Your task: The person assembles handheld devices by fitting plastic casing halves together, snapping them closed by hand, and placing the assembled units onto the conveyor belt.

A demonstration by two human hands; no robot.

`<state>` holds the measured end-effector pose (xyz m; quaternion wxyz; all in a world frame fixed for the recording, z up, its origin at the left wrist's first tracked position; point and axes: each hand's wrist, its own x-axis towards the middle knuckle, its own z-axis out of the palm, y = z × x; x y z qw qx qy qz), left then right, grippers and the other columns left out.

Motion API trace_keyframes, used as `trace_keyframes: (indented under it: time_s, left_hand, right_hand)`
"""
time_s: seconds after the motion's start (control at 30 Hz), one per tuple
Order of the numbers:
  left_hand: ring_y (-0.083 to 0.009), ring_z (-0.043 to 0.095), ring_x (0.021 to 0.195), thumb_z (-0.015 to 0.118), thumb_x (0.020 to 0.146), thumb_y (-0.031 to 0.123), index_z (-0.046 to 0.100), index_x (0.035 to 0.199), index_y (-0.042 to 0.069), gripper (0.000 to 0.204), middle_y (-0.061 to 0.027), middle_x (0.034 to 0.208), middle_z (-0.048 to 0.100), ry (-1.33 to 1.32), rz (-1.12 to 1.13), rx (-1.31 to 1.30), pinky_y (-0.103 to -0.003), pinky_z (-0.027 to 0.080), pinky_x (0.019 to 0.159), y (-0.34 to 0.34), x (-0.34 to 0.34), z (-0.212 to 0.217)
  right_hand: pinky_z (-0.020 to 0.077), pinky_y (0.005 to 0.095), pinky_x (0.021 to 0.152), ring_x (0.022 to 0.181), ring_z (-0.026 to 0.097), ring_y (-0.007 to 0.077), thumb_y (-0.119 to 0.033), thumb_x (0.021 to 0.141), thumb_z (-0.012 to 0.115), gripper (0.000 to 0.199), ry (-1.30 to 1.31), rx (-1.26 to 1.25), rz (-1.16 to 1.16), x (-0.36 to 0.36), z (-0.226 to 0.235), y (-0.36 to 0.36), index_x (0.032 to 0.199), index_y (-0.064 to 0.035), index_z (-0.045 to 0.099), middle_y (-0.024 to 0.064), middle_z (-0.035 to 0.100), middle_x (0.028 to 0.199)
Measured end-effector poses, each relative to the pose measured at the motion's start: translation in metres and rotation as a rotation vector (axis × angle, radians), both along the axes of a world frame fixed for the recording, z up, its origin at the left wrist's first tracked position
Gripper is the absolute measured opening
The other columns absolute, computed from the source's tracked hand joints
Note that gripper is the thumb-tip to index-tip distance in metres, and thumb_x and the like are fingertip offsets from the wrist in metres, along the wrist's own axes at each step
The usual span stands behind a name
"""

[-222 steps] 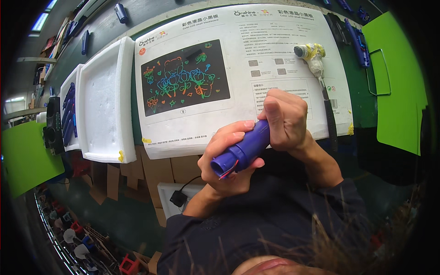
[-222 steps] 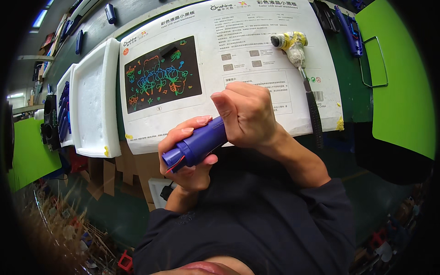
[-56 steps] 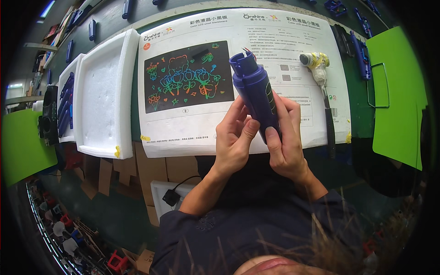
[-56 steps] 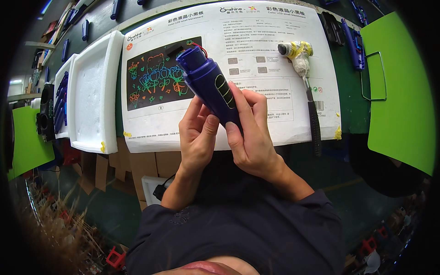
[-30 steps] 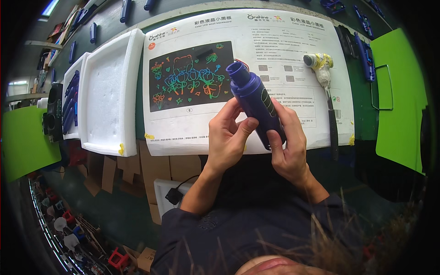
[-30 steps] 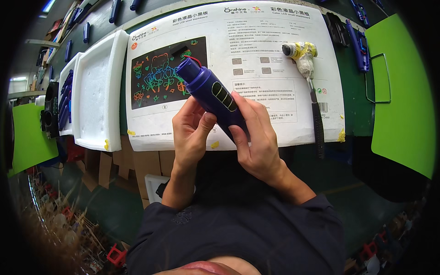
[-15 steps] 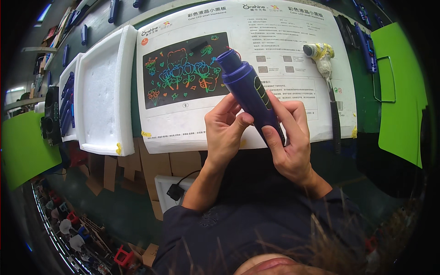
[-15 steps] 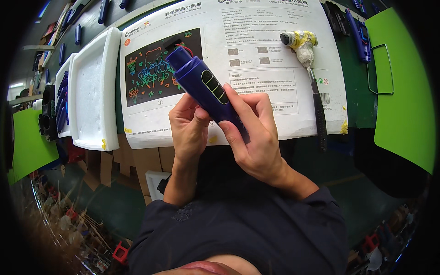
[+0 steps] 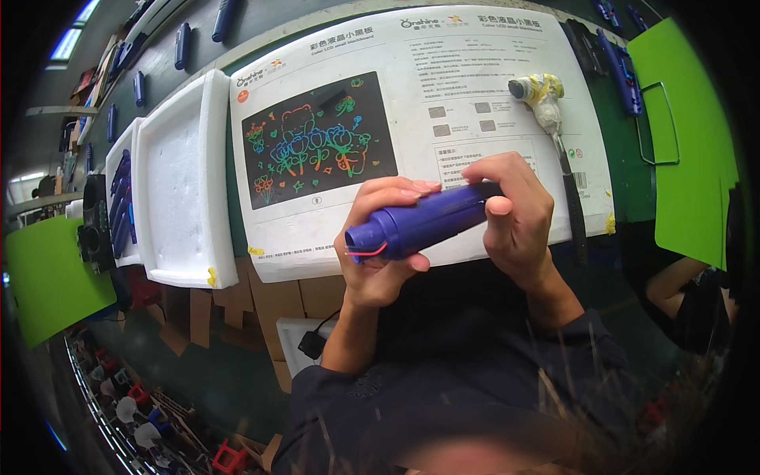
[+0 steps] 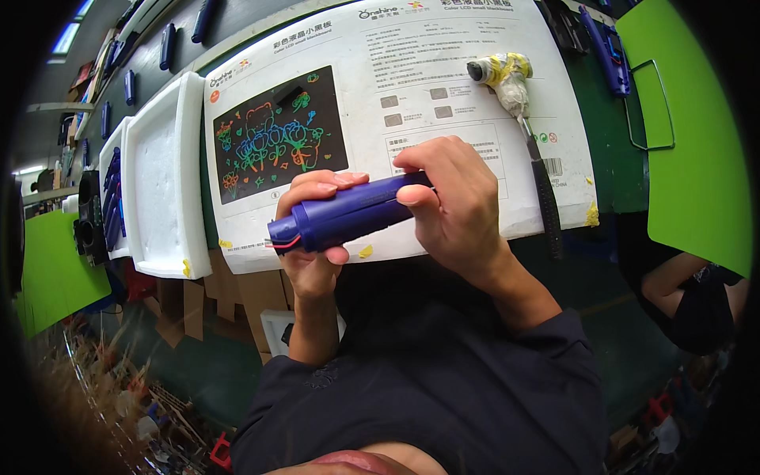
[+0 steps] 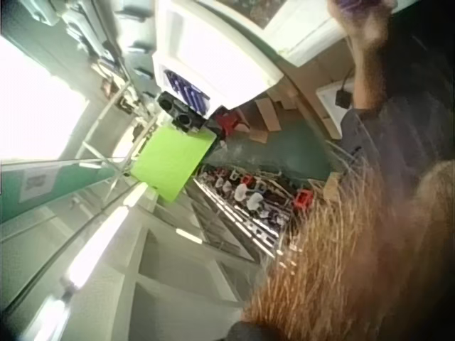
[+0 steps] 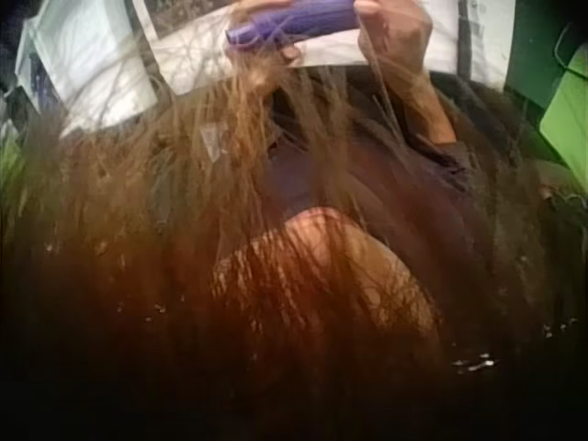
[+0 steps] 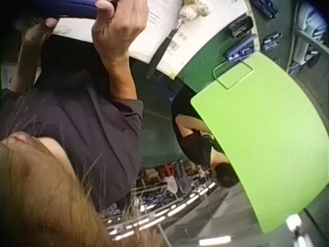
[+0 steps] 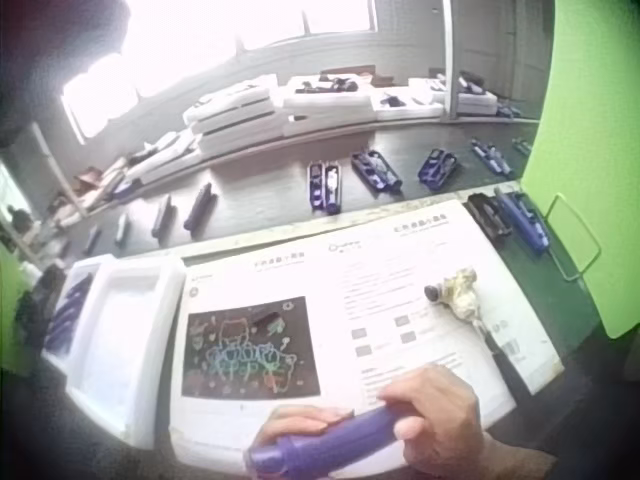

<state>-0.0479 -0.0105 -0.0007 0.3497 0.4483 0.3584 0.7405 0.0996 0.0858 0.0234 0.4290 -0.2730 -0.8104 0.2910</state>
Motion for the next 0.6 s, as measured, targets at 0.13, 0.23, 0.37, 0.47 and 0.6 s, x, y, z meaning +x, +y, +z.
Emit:
trace_keyframes:
  time_s: [0.13, 0.23, 0.37, 0.47, 0.6]
  left_hand:
    - [-0.0343, 0.061, 0.107, 0.081, 0.077, 0.026, 0.054, 0.114, -0.004, 0.055, -0.021, 0.111, 0.058, 0.021, 0.041, 0.028, -0.046, 0.05, 0.095, -0.001, 0.017, 0.005]
    - [-0.0356, 0.063, 0.104, 0.081, 0.077, 0.021, 0.054, 0.112, -0.004, 0.051, -0.0227, 0.108, 0.061, 0.137, 0.14, 0.043, -0.045, 0.052, 0.092, -0.003, 0.026, 0.012]
    - [-0.0358, 0.066, 0.098, 0.081, 0.077, 0.018, 0.054, 0.109, -0.005, 0.048, -0.0233, 0.102, 0.064, 0.323, 0.31, 0.059, -0.044, 0.054, 0.089, -0.006, 0.029, 0.012]
    - [-0.0356, 0.06, 0.11, 0.08, 0.079, 0.02, 0.051, 0.115, -0.004, 0.053, -0.0242, 0.116, 0.058, 0.079, 0.256, 0.047, -0.048, 0.049, 0.097, 0.001, 0.028, -0.001]
    - [-0.0368, 0.048, 0.126, 0.081, 0.076, 0.017, 0.047, 0.123, 0.001, 0.06, -0.0217, 0.127, 0.053, -0.442, 0.198, -0.038, -0.05, 0.042, 0.105, 0.005, 0.03, -0.007]
  right_hand:
    - [0.04, 0.0355, 0.054, 0.058, 0.052, 0.0262, -0.045, 0.098, 0.046, 0.051, -0.026, 0.177, -0.048, -0.005, -0.001, 0.006, 0.072, -0.0021, 0.055, 0.0089, 0.052, 0.066]
    - [0.0349, 0.0356, 0.047, 0.049, 0.046, 0.0251, -0.035, 0.097, 0.051, 0.047, 0.127, 0.184, -0.018, -0.009, -0.002, 0.007, 0.063, -0.0031, 0.051, 0.008, 0.044, 0.059]
    - [0.0297, 0.0352, 0.041, 0.041, 0.039, 0.0245, -0.021, 0.093, 0.057, 0.04, 0.169, 0.068, 0.05, -0.018, 0.0, 0.021, 0.058, -0.0033, 0.048, 0.0073, 0.038, 0.052]
    - [0.0397, 0.0345, 0.049, 0.053, 0.051, 0.0257, -0.025, 0.093, 0.059, 0.034, -0.034, 0.079, 0.143, -0.013, 0.002, 0.031, 0.068, -0.0016, 0.057, 0.0101, 0.049, 0.061]
    - [0.0351, 0.0392, 0.105, 0.121, 0.047, 0.0282, -0.044, 0.091, 0.062, 0.073, 0.392, -0.137, -0.232, -0.009, 0.005, 0.008, 0.136, 0.006, 0.034, 0.0188, 0.048, 0.128]
